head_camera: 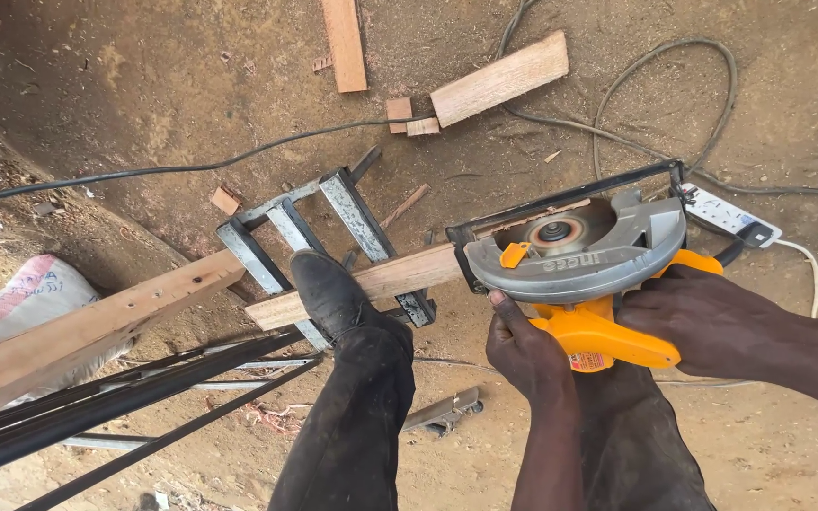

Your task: Marking a wooden plank with a pencil and then cutting it to size using a circular saw on the ground.

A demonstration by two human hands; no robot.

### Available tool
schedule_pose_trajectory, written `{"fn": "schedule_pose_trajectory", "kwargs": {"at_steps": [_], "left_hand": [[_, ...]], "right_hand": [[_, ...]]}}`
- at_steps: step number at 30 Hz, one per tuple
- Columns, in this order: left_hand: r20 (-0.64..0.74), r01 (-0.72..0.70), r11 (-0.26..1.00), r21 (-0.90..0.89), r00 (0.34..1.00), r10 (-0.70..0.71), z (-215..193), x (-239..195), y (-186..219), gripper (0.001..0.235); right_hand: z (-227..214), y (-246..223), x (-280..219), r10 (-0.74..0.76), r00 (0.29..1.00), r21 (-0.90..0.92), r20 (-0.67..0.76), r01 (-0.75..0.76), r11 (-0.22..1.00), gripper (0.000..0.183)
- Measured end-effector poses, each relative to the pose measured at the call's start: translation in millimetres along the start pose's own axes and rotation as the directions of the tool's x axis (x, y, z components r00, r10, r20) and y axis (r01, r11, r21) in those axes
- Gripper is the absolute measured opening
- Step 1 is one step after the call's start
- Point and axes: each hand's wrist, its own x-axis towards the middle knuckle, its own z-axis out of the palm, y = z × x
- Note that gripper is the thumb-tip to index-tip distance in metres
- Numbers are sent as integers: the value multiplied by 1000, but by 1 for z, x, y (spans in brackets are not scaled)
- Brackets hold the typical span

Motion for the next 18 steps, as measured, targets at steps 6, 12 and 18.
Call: {"fn": "schedule_pose_trajectory", "kwargs": {"at_steps": [6, 12, 18], "left_hand": [[-2, -10, 999, -32, 1000, 10, 0, 5, -1, 51], [3, -22, 999, 24, 1000, 21, -1, 1, 2, 50], [34, -82, 995, 54, 996, 80, 6, -4, -9, 50]], "right_hand": [[0, -2, 4, -43, 996, 11, -82, 44, 999, 19], [9, 2, -4, 61, 998, -12, 14, -61, 998, 23], [18, 19, -28, 98, 993, -107, 68, -90, 990, 54]]}}
